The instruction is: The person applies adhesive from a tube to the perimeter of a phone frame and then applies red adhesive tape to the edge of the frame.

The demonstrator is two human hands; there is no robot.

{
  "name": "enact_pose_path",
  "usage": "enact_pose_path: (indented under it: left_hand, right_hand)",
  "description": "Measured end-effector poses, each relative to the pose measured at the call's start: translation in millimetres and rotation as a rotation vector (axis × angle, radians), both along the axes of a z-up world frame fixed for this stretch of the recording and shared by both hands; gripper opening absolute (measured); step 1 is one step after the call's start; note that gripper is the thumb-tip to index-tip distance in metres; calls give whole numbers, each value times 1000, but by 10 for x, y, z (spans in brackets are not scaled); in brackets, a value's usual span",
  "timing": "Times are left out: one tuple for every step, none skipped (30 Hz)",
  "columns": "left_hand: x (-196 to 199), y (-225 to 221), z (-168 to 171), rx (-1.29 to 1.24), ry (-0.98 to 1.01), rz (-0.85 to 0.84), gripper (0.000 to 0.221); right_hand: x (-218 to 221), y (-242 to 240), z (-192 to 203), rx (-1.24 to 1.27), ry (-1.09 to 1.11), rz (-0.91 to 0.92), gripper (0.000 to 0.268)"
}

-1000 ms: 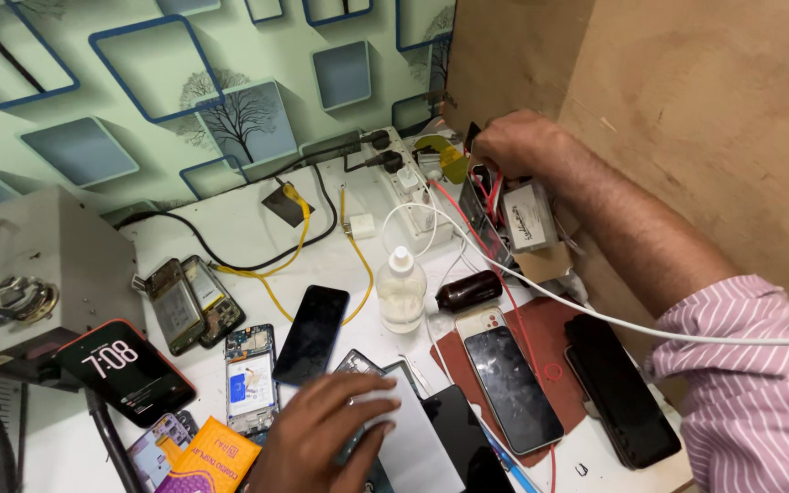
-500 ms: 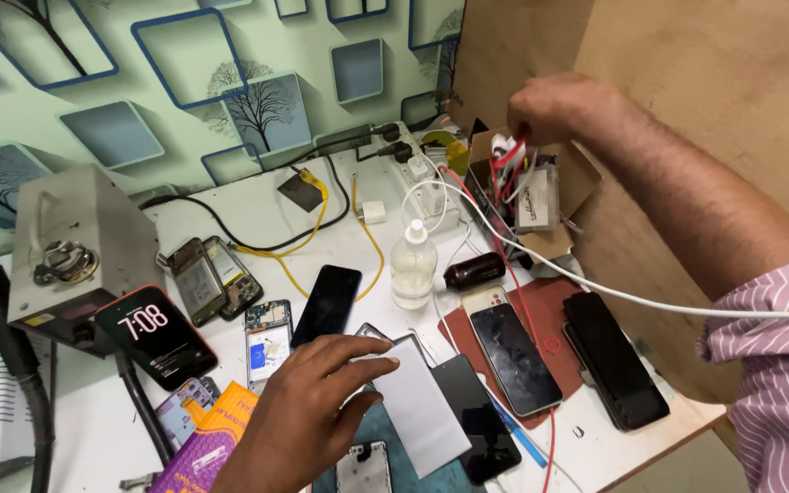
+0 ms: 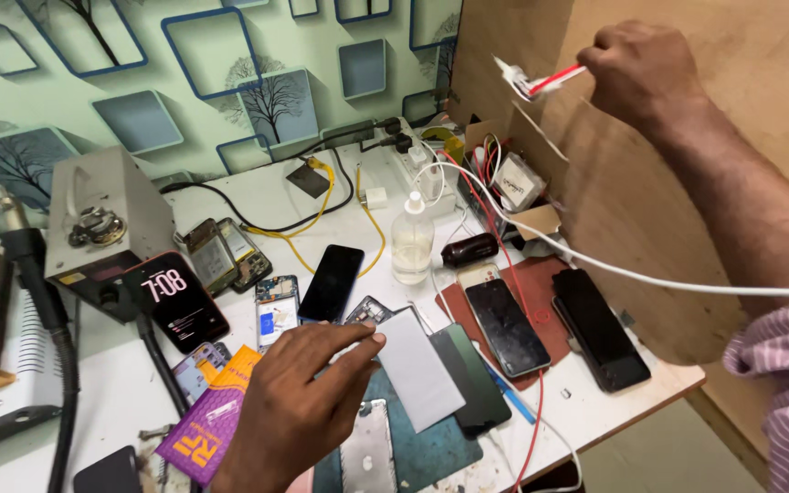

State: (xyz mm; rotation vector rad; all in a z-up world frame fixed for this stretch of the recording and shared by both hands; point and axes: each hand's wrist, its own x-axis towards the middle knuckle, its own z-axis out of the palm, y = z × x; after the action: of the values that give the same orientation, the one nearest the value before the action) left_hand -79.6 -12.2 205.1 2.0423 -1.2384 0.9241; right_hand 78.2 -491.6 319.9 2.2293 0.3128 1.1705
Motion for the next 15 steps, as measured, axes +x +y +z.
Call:
enact_pose_path:
  left_hand:
    - [-28, 19, -13, 8, -26, -7, 28]
    - [-52, 41, -27, 21, -25, -12, 29]
    - [-82, 59, -57, 27, -18, -18, 29]
    - [-107, 75, -88, 34, -10, -24, 29]
    - [-135, 95, -111, 48, -11, -28, 29]
    - [-158, 117, -133, 62, -11, -31, 29]
    - [-181, 126, -171, 60, -14, -25, 28]
    - [-203, 132, -205, 66, -33, -17, 29]
    - [-235, 152, -219, 86, -48, -8, 29]
    - [-278, 169, -232, 106, -63, 0, 29]
    - [-314, 176, -250, 89, -77, -2, 31]
    - [-351, 185, -267, 72, -93, -3, 32]
    - [-375, 195, -277, 58, -112, -6, 34]
    - [-398, 204, -290, 52, -114, -24, 34]
    - [-427, 221, -310, 47, -115, -40, 34]
  right_hand:
    - [-88, -18, -65, 7, 4, -15, 12]
    - [-154, -20, -152, 7, 43, -16, 13]
    - [-207, -9, -254, 2, 87, -17, 14]
    - [-251, 3, -341, -4, 131, -19, 15]
    - [-302, 11, -443, -3, 140, -45, 14]
    - [-352, 21, -542, -3, 149, -72, 13]
    - [-365, 27, -563, -19, 155, -91, 12]
    - [-392, 6, -553, -35, 130, -95, 11]
    - [-435, -24, -581, -36, 109, -97, 10]
    - [-471, -42, -616, -38, 88, -100, 8]
    - [-485, -52, -614, -33, 54, -69, 8]
    - [-496, -60, -607, -28, 21, -36, 8]
    - [-500, -69, -604, -21, -17, -5, 8]
    - [-510, -89, -637, -21, 7, 7, 10]
    - [-514, -94, -706, -20, 31, 20, 11]
